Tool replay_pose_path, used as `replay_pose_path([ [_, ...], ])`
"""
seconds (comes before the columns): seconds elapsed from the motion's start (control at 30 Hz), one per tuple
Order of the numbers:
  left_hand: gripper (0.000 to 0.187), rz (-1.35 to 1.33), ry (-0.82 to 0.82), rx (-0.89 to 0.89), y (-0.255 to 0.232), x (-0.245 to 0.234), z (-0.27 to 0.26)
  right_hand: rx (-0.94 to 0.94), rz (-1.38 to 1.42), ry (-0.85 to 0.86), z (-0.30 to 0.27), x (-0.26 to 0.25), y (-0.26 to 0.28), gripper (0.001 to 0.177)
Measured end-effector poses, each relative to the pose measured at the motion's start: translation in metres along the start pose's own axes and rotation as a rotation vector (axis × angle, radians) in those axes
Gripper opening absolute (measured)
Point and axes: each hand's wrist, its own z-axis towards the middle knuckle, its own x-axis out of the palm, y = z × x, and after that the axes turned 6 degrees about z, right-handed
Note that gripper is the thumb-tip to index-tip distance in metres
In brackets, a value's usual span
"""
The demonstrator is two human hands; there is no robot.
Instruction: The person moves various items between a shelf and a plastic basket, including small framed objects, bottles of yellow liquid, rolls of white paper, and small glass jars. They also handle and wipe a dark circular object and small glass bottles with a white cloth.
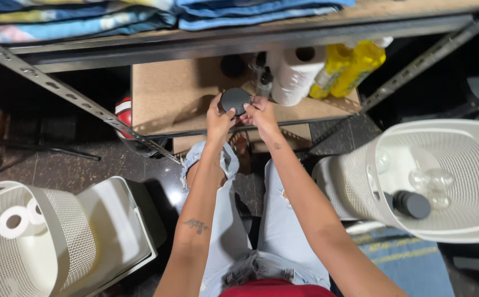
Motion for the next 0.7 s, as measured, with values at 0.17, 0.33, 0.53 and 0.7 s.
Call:
replay_pose_path([
  [0.17,0.063,0.305,-0.168,-0.049,0.028,-0.017,0.095,0.078,0.097,-0.036,0.057,0.024,-0.038,0.047],
  [0.33,0.06,0.45,-0.235,-0.137,0.028,-0.004,0.146,0.146,0.188,-0.098,0.099,0.031,-0.05,0.061],
  [0.53,0.054,0.442,-0.141,-0.075,-0.086,0.008,0.092,0.126,0.273,-0.116,0.155,0.023,-0.075,0.053],
  [0.7,0.055,0.393,-0.151,-0.08,-0.112,0.008,0.09,0.107,0.231,-0.072,0.17,0.032,-0.082,0.052],
])
